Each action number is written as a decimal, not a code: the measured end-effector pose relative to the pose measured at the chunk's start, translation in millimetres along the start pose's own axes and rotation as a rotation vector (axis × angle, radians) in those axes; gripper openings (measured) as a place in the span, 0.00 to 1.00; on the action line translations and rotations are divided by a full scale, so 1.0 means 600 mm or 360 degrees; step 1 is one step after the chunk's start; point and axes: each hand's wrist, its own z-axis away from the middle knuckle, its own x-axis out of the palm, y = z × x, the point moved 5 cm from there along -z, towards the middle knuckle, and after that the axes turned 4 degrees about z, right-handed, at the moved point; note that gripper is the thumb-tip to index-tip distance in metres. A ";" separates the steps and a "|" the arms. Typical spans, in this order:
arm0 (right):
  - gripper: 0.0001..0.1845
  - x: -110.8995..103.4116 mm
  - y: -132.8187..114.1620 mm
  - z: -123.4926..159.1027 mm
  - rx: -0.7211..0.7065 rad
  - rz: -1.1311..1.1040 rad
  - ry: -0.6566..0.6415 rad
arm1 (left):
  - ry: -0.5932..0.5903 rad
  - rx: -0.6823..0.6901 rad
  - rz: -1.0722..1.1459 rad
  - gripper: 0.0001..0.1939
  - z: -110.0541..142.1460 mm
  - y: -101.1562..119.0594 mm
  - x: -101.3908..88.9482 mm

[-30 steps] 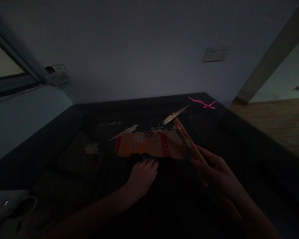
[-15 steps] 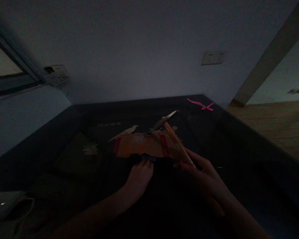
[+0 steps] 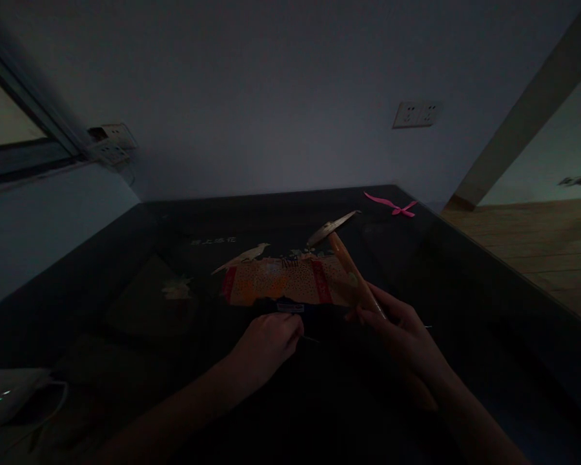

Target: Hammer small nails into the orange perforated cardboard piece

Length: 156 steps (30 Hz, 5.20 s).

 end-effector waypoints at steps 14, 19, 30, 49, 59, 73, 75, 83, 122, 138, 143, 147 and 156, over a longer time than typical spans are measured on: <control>0.28 0.004 -0.020 0.011 -0.0069 0.0000 0.0007 | 0.0177 0.0309 0.0858 0.07 -0.013 -0.001 -0.007; 0.29 0.003 -0.020 0.016 -0.0078 -0.0031 -0.0007 | 0.0150 0.0299 0.1237 0.08 -0.008 0.010 -0.010; 0.31 0.000 -0.021 0.017 -0.0120 -0.0056 -0.0003 | 0.0153 0.0391 0.1250 0.05 0.012 0.026 -0.042; 0.28 -0.003 -0.024 0.015 -0.0164 0.0061 0.0057 | 0.1064 0.0193 0.1166 0.05 -0.153 -0.079 -0.117; 0.29 0.000 -0.034 0.014 -0.0113 0.0144 0.0064 | 0.0995 0.0212 0.1004 0.06 -0.148 -0.083 -0.098; 0.27 -0.011 -0.096 0.028 -0.0113 0.0374 0.0131 | 0.0977 0.0202 0.1017 0.02 -0.148 -0.087 -0.091; 0.27 -0.011 -0.110 0.031 -0.0114 0.0436 0.0129 | 0.0980 0.0173 0.1005 0.02 -0.149 -0.089 -0.092; 0.28 0.001 -0.120 0.032 -0.0146 0.0566 -0.0075 | 0.0939 0.0116 0.1044 0.04 -0.154 -0.095 -0.087; 0.27 0.023 -0.137 0.040 -0.0134 0.0855 -0.0094 | 0.0904 0.0054 0.0961 0.04 -0.156 -0.098 -0.084; 0.26 0.022 -0.134 0.037 -0.0158 0.0790 -0.0062 | 0.0913 0.0055 0.0972 0.03 -0.155 -0.094 -0.086; 0.28 0.022 -0.129 0.033 -0.0105 0.0900 -0.0079 | 0.0902 0.0003 0.0937 0.04 -0.155 -0.096 -0.085; 0.28 0.023 -0.126 0.034 -0.0085 0.0869 -0.0084 | 0.0894 0.0020 0.0951 0.04 -0.155 -0.095 -0.086; 0.29 0.023 -0.128 0.035 -0.0074 0.0944 -0.0099 | 0.0861 0.0031 0.0934 0.05 -0.158 -0.096 -0.084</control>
